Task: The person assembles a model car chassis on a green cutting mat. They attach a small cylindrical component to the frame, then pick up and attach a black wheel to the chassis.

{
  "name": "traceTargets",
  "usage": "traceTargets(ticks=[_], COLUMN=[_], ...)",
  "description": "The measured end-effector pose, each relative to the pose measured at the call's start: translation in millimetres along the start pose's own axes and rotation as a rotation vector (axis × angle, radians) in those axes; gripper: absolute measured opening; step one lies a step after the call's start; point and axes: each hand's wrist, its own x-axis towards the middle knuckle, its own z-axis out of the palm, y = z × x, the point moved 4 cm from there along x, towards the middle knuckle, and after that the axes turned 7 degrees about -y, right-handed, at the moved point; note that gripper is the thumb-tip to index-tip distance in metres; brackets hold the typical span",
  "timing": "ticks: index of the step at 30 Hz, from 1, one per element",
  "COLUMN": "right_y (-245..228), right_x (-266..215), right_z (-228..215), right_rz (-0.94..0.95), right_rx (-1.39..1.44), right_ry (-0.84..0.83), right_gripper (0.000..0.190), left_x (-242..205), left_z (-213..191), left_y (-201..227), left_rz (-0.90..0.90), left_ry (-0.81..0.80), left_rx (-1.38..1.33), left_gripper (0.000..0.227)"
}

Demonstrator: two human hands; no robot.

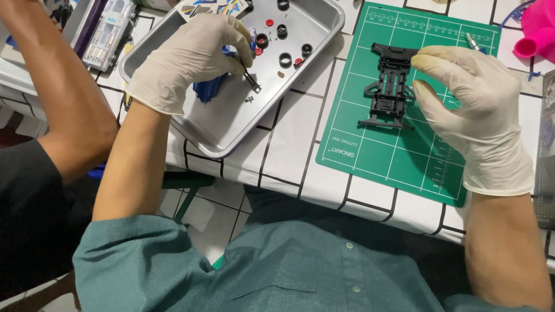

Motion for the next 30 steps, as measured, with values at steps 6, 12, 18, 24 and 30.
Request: traceTargets(ticks=[6,12,18,24,30], right_y=[-0.5,-0.2,-1.1,-0.1,-0.5], right_x=[1.1,0.0,2.0,1.2,1.4], right_z=[-1.2,0.9,-2.1,-0.5,-0.3], right_rz=[0.006,0.002,0.009,0.003,0.001], right_rx=[0.039,0.040,0.033,0.038,0.050], right_ry=[0.000,0.002,0.006,0.004,0.007], right_gripper=[0.020,0.021,0.020,0.021,0.022], left_x=[-6.1,-9.8,5.2,5.5,7.7], left_z=[-3.5,-11.9,5.1,13.3,15.1], left_y=[2.5,-14.0,-29.7,-32.5,-33.6], left_rz=[0.012,-0.128,-0.204,-0.274,-0.265], left_ry=[-0.019,0.106,0.051,0.007,0.023], left_rx=[-0.015,0.047,0.195,0.221,0.217], left_gripper=[0.021,0.025,0.069,0.073,0.065])
